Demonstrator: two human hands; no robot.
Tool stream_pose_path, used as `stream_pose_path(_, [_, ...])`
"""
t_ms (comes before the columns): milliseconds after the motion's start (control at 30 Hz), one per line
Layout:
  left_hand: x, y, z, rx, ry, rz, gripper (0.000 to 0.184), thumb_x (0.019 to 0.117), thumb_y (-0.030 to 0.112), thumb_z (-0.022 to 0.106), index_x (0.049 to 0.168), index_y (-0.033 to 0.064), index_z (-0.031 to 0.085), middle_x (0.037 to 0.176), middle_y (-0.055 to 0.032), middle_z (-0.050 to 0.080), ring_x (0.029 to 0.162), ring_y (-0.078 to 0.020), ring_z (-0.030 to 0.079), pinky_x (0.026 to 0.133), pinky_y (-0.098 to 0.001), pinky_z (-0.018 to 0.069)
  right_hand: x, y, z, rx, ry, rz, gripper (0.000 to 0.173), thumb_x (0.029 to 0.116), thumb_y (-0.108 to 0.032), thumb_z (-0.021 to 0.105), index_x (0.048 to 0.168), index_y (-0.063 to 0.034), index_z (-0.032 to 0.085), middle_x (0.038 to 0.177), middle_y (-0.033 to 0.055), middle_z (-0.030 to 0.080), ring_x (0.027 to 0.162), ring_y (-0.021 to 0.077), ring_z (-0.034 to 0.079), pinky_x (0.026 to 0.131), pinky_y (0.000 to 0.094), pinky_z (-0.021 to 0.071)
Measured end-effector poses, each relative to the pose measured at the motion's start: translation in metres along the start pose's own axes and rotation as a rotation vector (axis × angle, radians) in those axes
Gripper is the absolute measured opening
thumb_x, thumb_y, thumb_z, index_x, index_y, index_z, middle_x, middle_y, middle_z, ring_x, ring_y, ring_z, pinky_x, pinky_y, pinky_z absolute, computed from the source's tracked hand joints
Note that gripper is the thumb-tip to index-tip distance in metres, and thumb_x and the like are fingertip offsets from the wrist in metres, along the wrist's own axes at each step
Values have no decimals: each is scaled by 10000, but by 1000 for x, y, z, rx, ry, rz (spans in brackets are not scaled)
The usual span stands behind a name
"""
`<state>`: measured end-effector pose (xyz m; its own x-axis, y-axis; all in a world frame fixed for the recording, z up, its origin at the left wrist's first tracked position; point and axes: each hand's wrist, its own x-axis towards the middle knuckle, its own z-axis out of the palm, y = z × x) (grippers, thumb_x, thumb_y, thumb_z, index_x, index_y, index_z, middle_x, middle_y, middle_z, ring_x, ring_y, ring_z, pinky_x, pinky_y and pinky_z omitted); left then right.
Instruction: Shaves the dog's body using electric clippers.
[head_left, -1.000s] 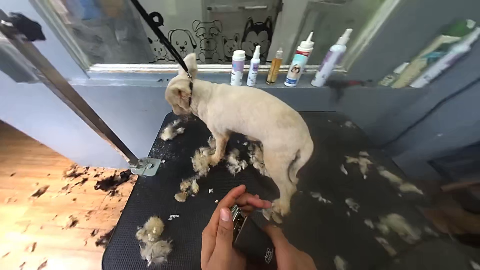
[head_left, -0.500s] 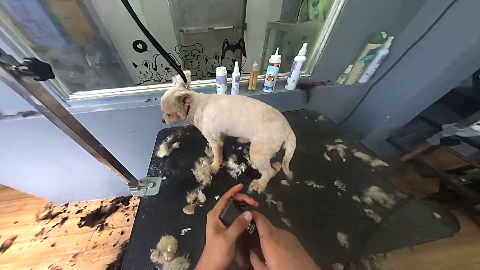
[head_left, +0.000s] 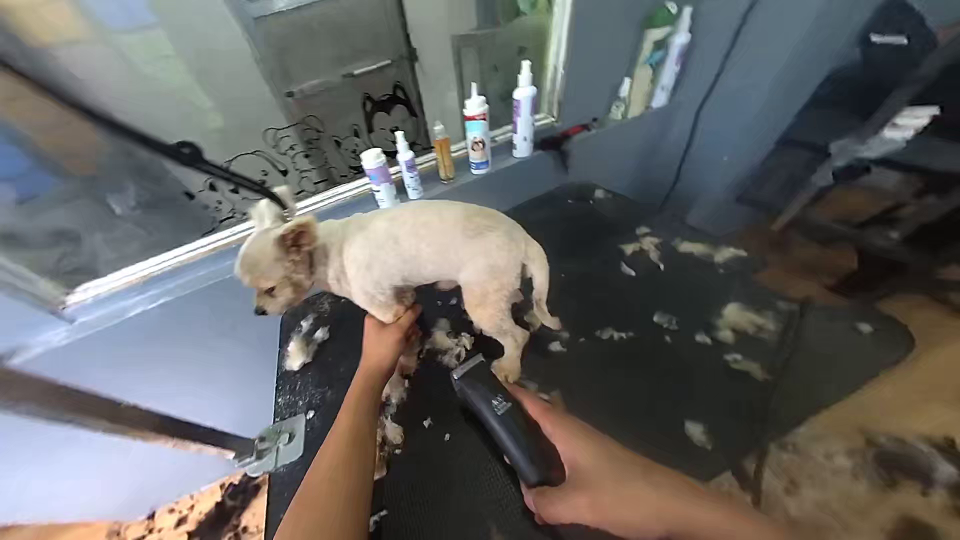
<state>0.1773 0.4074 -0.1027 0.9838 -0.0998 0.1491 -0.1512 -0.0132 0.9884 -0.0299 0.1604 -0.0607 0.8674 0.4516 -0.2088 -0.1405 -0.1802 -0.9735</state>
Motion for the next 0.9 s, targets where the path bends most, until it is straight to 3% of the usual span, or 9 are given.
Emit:
stream_pose_path(133, [-15, 13, -18, -112, -110, -156, 79, 901, 131, 702, 896, 135, 623, 526, 42, 422, 429, -75, 413, 439, -258, 414, 11, -12, -11, 57, -95, 15, 1017, 967, -145, 715, 1672, -288, -5, 1524, 118, 463, 924, 221, 745, 718, 422, 677])
stream_pose_path(233, [-26, 30, -28, -171, -214, -238, 135, 878, 211, 727, 806, 162, 625, 526, 42, 437, 431, -59, 425, 435, -234, 406, 24, -14, -13, -55, -41, 77, 864, 1053, -326, 599, 1667, -347, -8, 1361, 139, 558, 774, 184, 704, 681, 372, 637])
stream_pose_path(300, [-32, 48, -31, -243, -326, -312, 252, 881, 392, 750, 788, 182, 644, 569, 63, 460, 454, -32, 441, 447, -200, 418, 34, -14, -13, -84, 10, 90, 802, 1069, -377, 553, 1664, -376, 16, 1286, 123, 588, 760, 168, 682, 689, 354, 619])
stream_pose_path(433, [-39, 80, -29, -583, -429, -513, 494, 960, 547, 570, 1183, 110, 633, 676, -5, 545, 499, -88, 551, 457, -229, 494, 50, -11, -11, -257, 210, 50, 746, 1056, -491, 515, 1669, -290, 140, 1328, 83, 585, 949, 145, 680, 835, 366, 605])
stream_pose_path(500, [-43, 91, -22, -626, -397, -526, 474, 1030, 511, 476, 1199, 92, 620, 692, -16, 557, 497, -88, 562, 439, -219, 501, 58, -9, -11, -373, 296, 45, 704, 1052, -517, 499, 1631, -188, 271, 1356, 75, 606, 1174, 184, 642, 986, 424, 552])
stream_pose_path(567, [-44, 96, -17, -649, -413, -512, 411, 1064, 429, 453, 1190, 71, 609, 695, -13, 548, 494, -76, 560, 434, -203, 497, 66, -8, -11, -465, 362, 6, 609, 1040, -490, 533, 1530, -146, 418, 1281, 47, 633, 1114, 168, 659, 922, 404, 573])
stream_pose_path(667, [-44, 96, -17, -730, -509, -498, 369, 1049, 370, 524, 1225, 53, 594, 688, -17, 552, 491, -84, 573, 442, -210, 511, 71, -12, -10, -464, 418, -24, 558, 999, -415, 617, 1445, -122, 455, 1166, 35, 640, 977, 150, 680, 806, 377, 594])
stream_pose_path(800, [-40, 89, -17, -761, -646, -435, 495, 1047, 473, 486, 1285, 50, 583, 626, -36, 576, 479, -168, 626, 451, -314, 563, 76, -18, -11, -441, 439, 22, 548, 939, -436, 683, 1347, -148, 456, 1003, 5, 633, 840, 141, 680, 679, 371, 589])
stream_pose_path(900, [-37, 88, -14, -845, -690, -441, 622, 1053, 547, 377, 1419, 65, 523, 596, -16, 557, 445, -130, 569, 446, -278, 520, 81, -23, -10, -455, 459, 0, 544, 967, -490, 662, 1348, -141, 491, 955, 15, 662, 832, 184, 699, 669, 414, 601])
